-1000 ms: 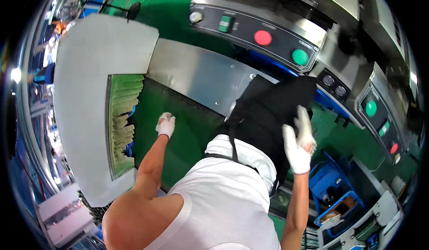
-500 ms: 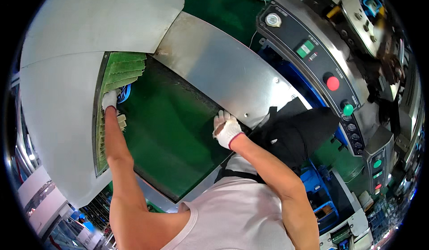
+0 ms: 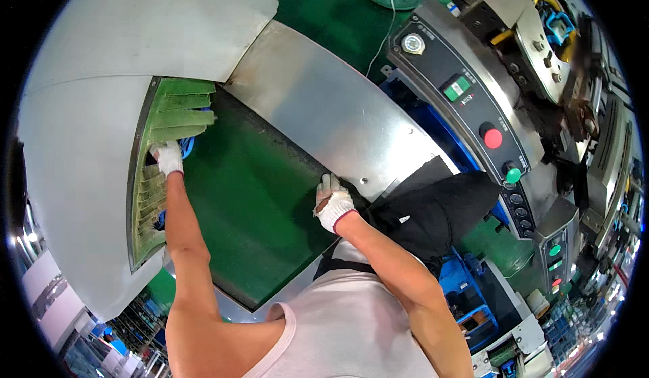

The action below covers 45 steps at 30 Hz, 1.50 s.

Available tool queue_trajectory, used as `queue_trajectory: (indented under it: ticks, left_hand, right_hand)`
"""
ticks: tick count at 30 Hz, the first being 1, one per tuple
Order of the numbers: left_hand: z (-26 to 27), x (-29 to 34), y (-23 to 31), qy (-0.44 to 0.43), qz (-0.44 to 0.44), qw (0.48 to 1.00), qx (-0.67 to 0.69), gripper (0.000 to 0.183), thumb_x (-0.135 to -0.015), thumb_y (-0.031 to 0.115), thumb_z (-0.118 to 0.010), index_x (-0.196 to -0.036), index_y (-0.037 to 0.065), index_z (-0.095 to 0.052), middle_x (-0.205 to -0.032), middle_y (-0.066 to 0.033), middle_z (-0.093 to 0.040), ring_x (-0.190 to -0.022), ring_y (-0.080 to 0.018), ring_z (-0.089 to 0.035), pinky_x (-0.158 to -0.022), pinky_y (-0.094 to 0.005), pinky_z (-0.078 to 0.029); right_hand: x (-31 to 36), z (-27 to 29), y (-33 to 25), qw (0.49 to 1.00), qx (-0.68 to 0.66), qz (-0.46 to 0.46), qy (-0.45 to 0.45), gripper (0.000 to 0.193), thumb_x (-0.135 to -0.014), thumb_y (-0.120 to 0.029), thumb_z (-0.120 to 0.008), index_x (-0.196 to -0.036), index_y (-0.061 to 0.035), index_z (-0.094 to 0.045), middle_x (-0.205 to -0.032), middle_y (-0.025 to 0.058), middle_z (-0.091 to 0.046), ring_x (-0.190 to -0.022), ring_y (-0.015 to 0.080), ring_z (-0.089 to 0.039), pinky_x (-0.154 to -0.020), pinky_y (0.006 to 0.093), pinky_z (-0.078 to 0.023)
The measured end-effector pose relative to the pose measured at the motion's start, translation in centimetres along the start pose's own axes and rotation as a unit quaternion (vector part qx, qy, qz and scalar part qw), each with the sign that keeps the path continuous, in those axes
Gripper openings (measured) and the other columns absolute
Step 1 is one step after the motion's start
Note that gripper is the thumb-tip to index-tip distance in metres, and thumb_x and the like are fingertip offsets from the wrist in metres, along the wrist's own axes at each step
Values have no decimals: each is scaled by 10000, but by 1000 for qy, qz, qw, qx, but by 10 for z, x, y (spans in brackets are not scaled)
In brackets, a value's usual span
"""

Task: The person repeatedly picks up blue and black sneakers from a conveyor belt and places them into a machine. They operate the machine by pressing a green button, then remove the processed sneakers and place them onto a nearby blue cart. The cycle of picking, processing, and moving the sneakers continues throughout the video.

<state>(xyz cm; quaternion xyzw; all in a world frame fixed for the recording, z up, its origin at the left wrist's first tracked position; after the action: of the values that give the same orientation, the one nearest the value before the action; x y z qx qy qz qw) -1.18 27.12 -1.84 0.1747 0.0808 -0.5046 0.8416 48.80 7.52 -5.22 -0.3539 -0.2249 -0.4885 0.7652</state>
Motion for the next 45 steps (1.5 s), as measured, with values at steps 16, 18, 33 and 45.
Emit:
queue_trajectory:
  ticks: [16,18,33,45]
  left_hand:
    - [153,224,209,-153,-15,957,245,213,-870,88,-741,-1054,-6,-691,-1064,-142,-613,-979,-283,-651,-862,-385,-548]
    - [193,235,286,-187,-138,945,232,186,-847,56,-760,-1018,15,-698,-1021,-135,-624,-937,-267,-661,-821,-373,-547]
    - [275,177,789,-112,-615,677,387,397,-905,174,-800,-1250,26,-671,-1183,-175,-668,-1018,-301,-704,-906,-418,-569]
    - [108,182,1011,-190,-488,848,79,860,-791,548,-782,-1395,-12,-536,-1354,-264,-672,-1279,-422,-648,-1080,-499,-505]
  right_hand:
    - [150,189,8,927,-198,182,261,813,-885,-376,-721,-1478,114,-456,-1494,312,-515,-1442,461,-470,-1243,466,-348]
    - [135,166,0,912,-116,147,364,717,-860,-293,-734,-1414,103,-509,-1345,299,-604,-1289,449,-586,-1143,492,-444]
    - [350,100,184,453,-813,-34,363,579,-889,-261,-861,-1399,-75,-659,-1214,19,-730,-953,108,-647,-824,290,-545]
    - [427,4,188,203,-768,39,607,1050,-777,-200,-890,-1638,36,-338,-1599,148,-500,-1453,274,-493,-1236,426,-371]
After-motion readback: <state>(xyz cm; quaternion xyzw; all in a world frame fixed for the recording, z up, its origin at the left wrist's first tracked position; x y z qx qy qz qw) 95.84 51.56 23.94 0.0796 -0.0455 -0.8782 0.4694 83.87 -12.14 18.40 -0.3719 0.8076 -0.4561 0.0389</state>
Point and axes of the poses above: each hand's wrist, its own x-axis away from the middle knuckle, its own z-axis out of the back of the hand, y = z × x, the point moved 4 cm from there along -x, towards the middle knuckle
